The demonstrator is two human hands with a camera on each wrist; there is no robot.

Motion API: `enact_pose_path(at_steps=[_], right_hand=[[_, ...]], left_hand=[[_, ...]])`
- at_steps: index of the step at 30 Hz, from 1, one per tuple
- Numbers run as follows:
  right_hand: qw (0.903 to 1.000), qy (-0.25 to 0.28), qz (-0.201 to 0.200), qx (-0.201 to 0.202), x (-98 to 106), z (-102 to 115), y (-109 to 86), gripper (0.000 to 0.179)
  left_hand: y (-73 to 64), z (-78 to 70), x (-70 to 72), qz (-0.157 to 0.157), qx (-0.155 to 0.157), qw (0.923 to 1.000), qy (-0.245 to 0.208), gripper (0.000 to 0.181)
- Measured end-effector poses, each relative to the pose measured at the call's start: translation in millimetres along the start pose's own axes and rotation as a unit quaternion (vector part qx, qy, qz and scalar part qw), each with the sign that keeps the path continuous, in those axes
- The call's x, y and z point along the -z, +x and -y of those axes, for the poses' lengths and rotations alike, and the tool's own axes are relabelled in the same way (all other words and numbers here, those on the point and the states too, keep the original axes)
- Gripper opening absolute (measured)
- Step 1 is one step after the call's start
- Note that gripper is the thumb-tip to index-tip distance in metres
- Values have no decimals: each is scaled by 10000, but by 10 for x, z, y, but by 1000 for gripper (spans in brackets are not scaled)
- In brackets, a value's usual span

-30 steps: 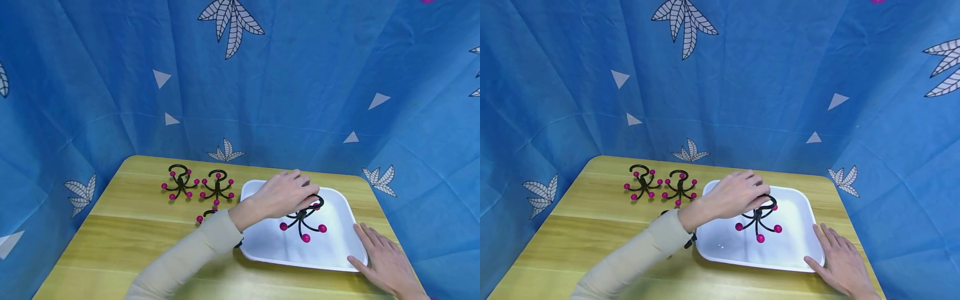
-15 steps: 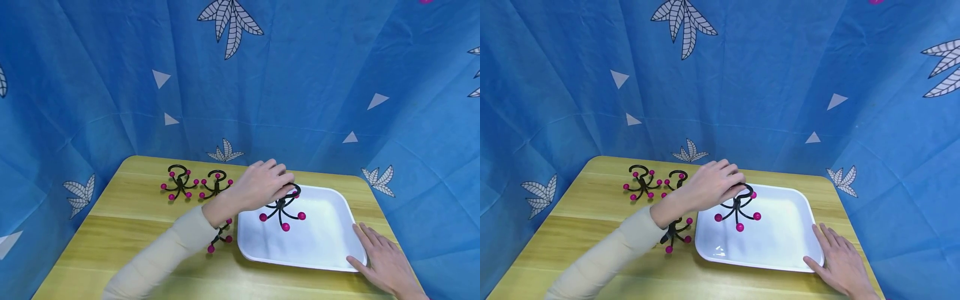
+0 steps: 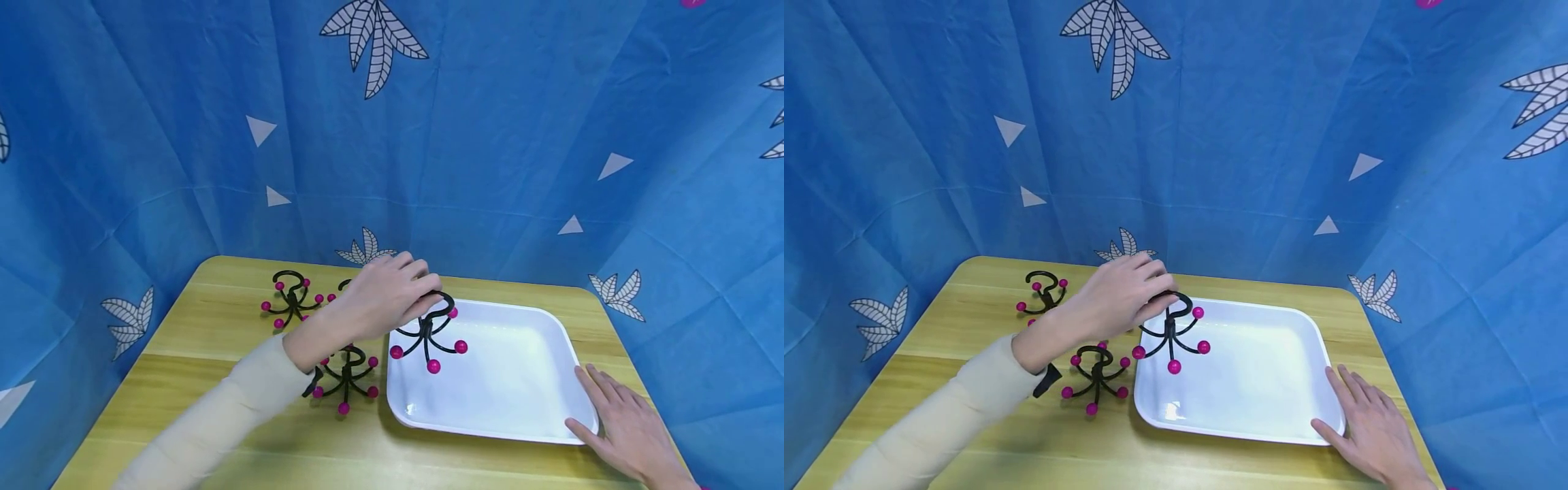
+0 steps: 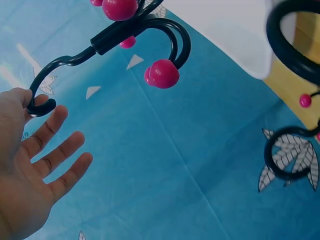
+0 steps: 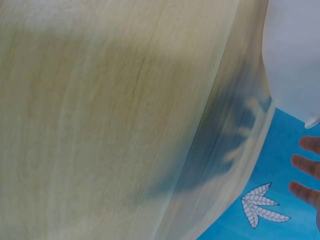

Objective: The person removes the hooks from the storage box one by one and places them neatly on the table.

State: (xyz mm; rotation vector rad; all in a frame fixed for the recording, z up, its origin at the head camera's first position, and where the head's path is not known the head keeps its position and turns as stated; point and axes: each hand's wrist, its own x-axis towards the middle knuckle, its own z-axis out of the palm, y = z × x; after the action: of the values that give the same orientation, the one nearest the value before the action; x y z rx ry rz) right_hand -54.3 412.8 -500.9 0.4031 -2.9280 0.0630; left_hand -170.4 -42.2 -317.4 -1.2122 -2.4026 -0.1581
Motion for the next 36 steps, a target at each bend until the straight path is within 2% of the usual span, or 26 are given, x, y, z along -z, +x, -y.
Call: enact_pose_path(at_steps=[8, 12, 22, 31, 36], right_hand=[[10000, 12, 70, -26, 19, 17, 1, 93], [9999, 13, 156, -55, 39, 16, 10, 92], [10000, -56, 20, 29, 21, 3, 8, 93], [9993, -70, 308, -182, 21, 19, 3, 94], [9993, -47, 305, -199, 18, 23, 14, 93]], left_hand=[[-206, 157, 129, -366, 53, 9993, -2, 16], [-287, 236, 170, -452, 158, 9988, 24, 16], [-508, 402, 278, -267, 386, 9989, 78, 18], [-740, 570, 432, -128, 520, 9980, 322, 17], [-888, 662, 484, -196, 543, 9976, 392, 15]])
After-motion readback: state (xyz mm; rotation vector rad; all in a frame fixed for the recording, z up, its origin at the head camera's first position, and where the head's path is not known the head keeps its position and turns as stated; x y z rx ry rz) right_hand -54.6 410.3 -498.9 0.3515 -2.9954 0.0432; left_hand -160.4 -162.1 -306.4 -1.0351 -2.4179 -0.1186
